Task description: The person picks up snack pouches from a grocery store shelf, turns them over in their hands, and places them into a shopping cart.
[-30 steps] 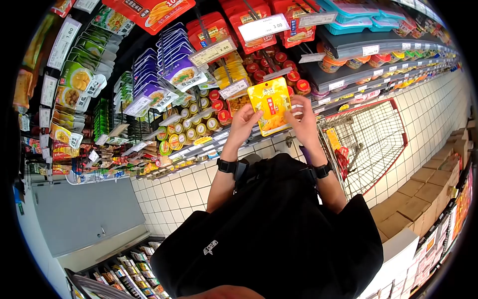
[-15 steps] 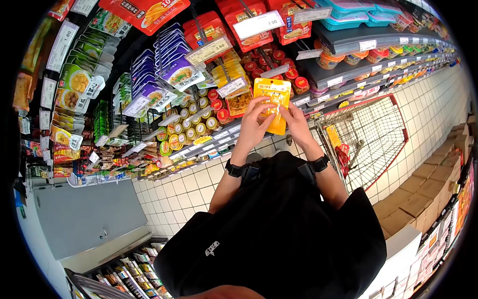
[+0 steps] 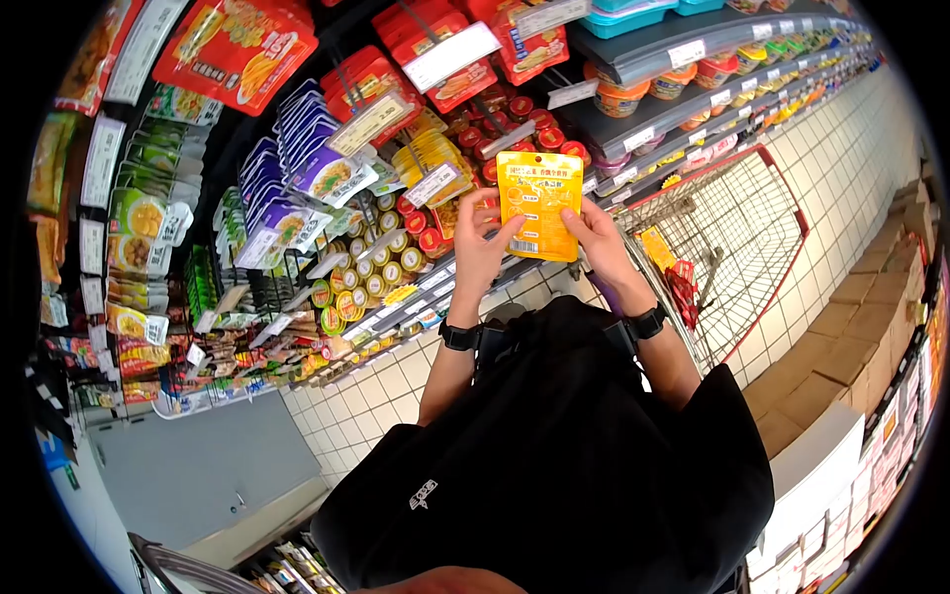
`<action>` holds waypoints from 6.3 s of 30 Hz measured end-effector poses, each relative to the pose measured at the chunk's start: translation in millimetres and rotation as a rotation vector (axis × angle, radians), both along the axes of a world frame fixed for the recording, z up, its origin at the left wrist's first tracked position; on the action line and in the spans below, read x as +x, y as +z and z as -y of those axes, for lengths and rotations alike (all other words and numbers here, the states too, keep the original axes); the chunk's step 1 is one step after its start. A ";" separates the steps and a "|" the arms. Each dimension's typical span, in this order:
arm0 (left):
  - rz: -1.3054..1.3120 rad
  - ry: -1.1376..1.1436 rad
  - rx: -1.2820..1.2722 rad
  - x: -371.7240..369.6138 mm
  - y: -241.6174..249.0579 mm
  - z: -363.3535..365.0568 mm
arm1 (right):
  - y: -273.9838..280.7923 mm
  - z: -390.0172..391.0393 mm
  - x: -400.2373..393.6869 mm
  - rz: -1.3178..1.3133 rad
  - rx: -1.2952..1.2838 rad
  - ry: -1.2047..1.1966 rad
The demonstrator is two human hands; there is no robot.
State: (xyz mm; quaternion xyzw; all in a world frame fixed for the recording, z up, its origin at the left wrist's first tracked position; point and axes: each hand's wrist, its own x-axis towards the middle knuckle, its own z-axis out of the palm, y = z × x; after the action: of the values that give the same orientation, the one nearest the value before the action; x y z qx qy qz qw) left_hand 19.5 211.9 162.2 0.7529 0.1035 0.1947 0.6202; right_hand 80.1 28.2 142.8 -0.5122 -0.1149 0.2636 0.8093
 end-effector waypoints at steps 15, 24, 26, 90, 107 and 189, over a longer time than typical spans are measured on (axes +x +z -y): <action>-0.173 -0.606 -0.352 50.9 -30.6 78.0 | -3.2 93.5 -41.5 -0.046 -0.136 -0.435; -0.417 -1.008 -0.272 61.8 -45.5 154.1 | -25.3 156.1 -105.4 -0.182 -0.293 -0.715; -0.439 -1.090 -0.218 64.1 -66.9 170.8 | -37.7 163.1 -118.3 -0.221 -0.256 -0.785; -0.143 0.187 -0.444 -12.9 -92.0 -69.4 | -60.6 -54.6 27.2 -0.261 -0.252 0.331; -0.065 0.295 -0.034 23.4 -134.4 -163.1 | -116.2 -203.1 97.5 0.443 -0.357 0.181; -0.185 -0.168 -0.530 -29.8 -30.1 -54.3 | -1.5 -64.9 -9.4 0.291 -0.249 -0.301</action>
State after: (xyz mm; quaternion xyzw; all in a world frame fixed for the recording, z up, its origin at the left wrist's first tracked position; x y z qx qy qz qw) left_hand -10.3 266.3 132.1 0.5851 0.1443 0.0393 0.7970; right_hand 70.7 93.0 141.3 -0.6520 -0.1195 0.0756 0.7449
